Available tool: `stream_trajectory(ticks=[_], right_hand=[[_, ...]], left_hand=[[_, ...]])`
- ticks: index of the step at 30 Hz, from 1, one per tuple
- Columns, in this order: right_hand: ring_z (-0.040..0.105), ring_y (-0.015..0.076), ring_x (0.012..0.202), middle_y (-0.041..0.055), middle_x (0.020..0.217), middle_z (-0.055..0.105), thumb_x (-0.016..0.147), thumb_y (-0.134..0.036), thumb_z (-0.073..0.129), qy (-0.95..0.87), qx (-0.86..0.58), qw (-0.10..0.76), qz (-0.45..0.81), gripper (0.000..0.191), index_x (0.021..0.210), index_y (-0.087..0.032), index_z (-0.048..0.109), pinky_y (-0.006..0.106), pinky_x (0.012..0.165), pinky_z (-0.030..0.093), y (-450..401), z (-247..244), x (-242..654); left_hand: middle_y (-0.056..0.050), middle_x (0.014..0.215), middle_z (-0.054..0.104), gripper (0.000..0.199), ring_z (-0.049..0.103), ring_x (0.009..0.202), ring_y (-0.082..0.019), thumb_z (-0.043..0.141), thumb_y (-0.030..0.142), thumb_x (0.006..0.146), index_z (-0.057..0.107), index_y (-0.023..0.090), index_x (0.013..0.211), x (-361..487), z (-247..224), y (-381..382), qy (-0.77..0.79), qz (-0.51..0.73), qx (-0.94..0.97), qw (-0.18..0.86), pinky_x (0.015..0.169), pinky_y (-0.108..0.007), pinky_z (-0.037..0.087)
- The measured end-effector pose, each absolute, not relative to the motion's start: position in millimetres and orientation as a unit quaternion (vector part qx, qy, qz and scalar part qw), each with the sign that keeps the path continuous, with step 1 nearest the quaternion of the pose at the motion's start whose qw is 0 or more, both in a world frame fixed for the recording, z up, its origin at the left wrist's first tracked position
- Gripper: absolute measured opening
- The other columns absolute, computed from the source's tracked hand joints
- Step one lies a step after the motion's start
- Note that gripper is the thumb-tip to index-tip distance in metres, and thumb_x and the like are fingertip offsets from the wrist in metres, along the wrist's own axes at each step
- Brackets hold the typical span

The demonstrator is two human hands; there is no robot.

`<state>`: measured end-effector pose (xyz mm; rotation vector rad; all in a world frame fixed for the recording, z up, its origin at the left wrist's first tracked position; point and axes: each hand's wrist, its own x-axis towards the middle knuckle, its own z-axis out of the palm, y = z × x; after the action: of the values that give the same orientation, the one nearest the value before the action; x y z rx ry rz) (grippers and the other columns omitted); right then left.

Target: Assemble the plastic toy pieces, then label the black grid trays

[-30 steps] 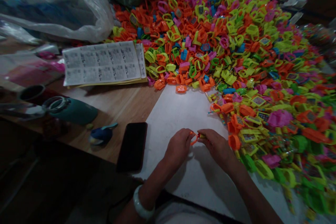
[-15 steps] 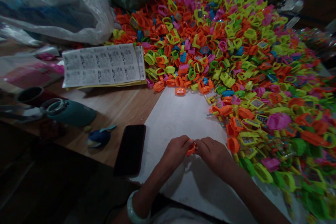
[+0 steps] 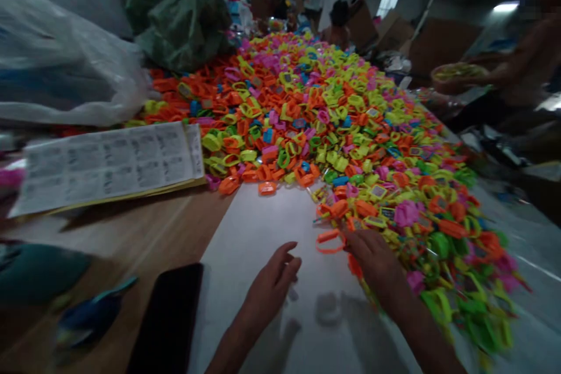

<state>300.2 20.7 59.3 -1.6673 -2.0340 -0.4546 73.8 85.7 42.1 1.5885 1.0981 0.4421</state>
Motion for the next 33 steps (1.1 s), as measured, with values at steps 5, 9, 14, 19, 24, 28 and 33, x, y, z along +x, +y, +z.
stream_trajectory(ticks=[5,9,14,19,24,28,33], right_hand=[[0.048,0.0231,0.116,0.0125,0.121,0.053,0.091,-0.023,0.045,-0.53,-0.727,0.319,-0.298,0.043,0.134,-0.022,0.042,0.043,0.096,0.045,-4.3,95.3,355.2],[0.051,0.0208,0.112,0.011,0.119,0.054,0.091,-0.019,0.043,-0.518,-0.744,0.318,-0.278,0.04,0.131,-0.024,0.046,0.04,0.091,0.048,-33.8,65.4,343.1],[0.035,0.0307,0.13,0.0165,0.139,0.038,0.086,-0.016,0.05,-0.442,-0.838,0.22,-0.233,0.053,0.137,-0.024,0.038,0.055,0.099,0.038,-79.7,10.4,311.8],[0.027,0.0384,0.134,0.0122,0.149,0.028,0.079,-0.024,0.062,-0.409,-0.882,0.143,-0.186,0.072,0.14,-0.039,0.027,0.066,0.097,0.031,-101.5,-26.2,306.2],[0.035,0.0388,0.13,0.0076,0.146,0.036,0.077,-0.027,0.066,-0.414,-0.869,0.151,-0.227,0.074,0.137,-0.049,0.027,0.071,0.096,0.026,-82.2,-46.9,328.2],[0.036,0.0365,0.13,0.0084,0.146,0.035,0.078,-0.03,0.066,-0.422,-0.861,0.162,-0.232,0.072,0.136,-0.05,0.028,0.071,0.097,0.023,-63.9,-43.4,345.7],[0.034,0.0356,0.132,0.0077,0.148,0.03,0.08,-0.032,0.063,-0.423,-0.858,0.182,-0.228,0.067,0.135,-0.049,0.029,0.073,0.098,0.016,-44.2,-41.5,362.9]], left_hand=[[-0.013,0.124,0.057,0.059,0.059,0.107,-0.025,0.041,0.054,0.082,0.044,0.018,0.128,86.6,21.8,96.4,0.451,0.2,0.771,0.403,0.087,-0.042,0.051],[-0.017,0.145,0.034,0.072,0.036,0.131,-0.03,0.047,0.052,0.081,0.027,0.019,0.141,111.5,-11.0,84.3,0.36,0.224,0.863,0.274,0.101,-0.049,0.04],[-0.017,0.153,-0.01,0.104,0.0,0.139,-0.039,0.069,0.041,0.066,0.002,0.025,0.145,157.0,-15.2,68.9,0.314,0.192,0.921,0.127,0.103,-0.061,0.025],[-0.017,0.152,-0.015,0.109,-0.01,0.138,-0.041,0.076,0.048,0.056,0.013,0.031,0.143,206.2,-3.6,73.5,0.289,0.16,0.939,0.093,0.1,-0.068,0.016],[-0.018,0.153,0.003,0.091,-0.003,0.138,-0.043,0.068,0.063,0.057,0.039,0.028,0.135,236.4,-10.6,84.4,0.222,0.208,0.95,0.073,0.102,-0.067,0.013],[-0.016,0.154,0.002,0.087,-0.002,0.138,-0.043,0.066,0.065,0.06,0.041,0.027,0.134,251.0,-17.1,96.0,0.214,0.242,0.944,0.064,0.103,-0.064,0.018],[-0.015,0.154,0.002,0.089,-0.004,0.138,-0.044,0.07,0.062,0.057,0.041,0.029,0.134,269.5,-19.0,112.5,0.223,0.24,0.943,0.055,0.104,-0.063,0.019]])
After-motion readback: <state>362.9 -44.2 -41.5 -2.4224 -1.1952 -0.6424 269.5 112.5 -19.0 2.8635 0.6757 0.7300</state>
